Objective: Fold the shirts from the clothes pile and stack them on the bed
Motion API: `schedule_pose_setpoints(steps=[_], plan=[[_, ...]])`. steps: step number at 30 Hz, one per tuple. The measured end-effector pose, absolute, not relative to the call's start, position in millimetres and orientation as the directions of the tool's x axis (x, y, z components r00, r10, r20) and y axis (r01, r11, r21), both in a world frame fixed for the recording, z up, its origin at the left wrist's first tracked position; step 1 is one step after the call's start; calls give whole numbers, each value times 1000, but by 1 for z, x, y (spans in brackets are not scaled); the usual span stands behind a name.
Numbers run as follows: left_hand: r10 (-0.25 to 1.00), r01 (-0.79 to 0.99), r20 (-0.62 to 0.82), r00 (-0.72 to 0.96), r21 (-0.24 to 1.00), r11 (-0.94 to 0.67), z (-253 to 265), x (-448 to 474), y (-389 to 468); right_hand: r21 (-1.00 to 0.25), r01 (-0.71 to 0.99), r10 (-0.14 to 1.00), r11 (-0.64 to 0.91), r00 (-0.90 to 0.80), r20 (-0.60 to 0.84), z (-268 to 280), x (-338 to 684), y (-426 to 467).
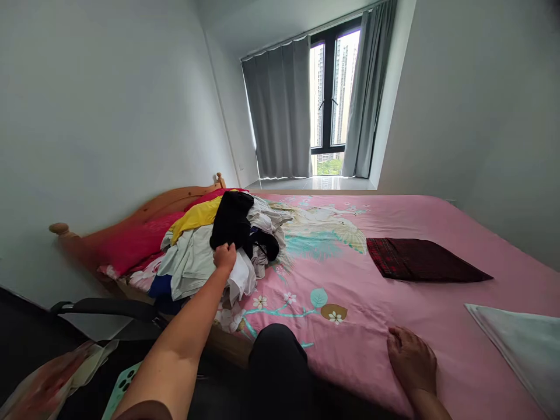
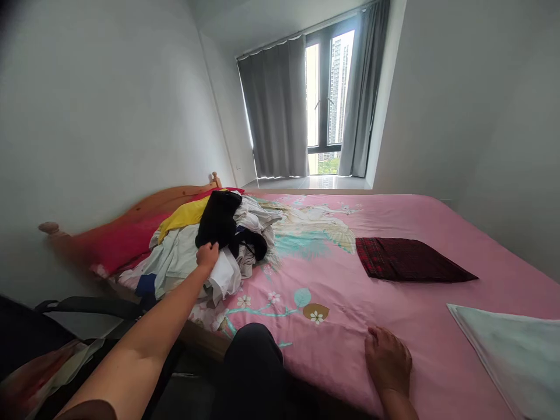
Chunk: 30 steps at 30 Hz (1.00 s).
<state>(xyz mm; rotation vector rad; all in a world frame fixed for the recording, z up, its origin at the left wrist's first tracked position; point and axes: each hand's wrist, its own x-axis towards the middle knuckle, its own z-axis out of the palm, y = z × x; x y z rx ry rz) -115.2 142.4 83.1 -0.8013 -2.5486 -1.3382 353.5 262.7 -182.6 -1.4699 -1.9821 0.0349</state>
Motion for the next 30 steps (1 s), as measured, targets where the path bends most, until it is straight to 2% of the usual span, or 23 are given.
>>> schedule_pose_setpoints(steps=[4,5,6,7,9,11,12,14,17,21,25,30], plan=[[560,668,454,-693,696,263,87,-46,150,-420,840,878,342,-126,462,-179,351,264],[625,691,458,-632,698,188,80,-19,146,-436,835,884,336,-120,451,-176,350,263],[729,686,447,-519,726,43,71,11,138,-459,825,891,330,-112,439,-173,348,260],[789,665,414,-455,747,-8,60,42,128,-497,803,899,328,-104,425,-169,346,256],[883,602,313,-351,797,-43,33,105,102,-637,704,925,315,-79,371,-160,342,243],[982,462,118,-145,886,-39,8,159,71,-842,477,966,253,-82,244,-153,342,223],[996,398,79,-38,916,-57,-3,181,56,-926,329,982,183,-95,161,-150,343,212],[986,281,73,148,953,-113,-18,212,31,-998,69,993,11,-114,3,-143,350,192],[929,176,102,355,969,-174,-23,230,6,-978,-96,975,-184,-142,-170,-131,367,172],[866,210,68,496,958,-195,-8,225,-6,-934,-88,930,-345,-164,-328,-115,374,170],[822,225,91,562,940,-258,10,225,-12,-913,19,874,-407,-284,-395,-105,350,177],[709,45,148,689,968,-246,26,232,-19,-910,8,861,-415,-319,-395,-98,309,186]])
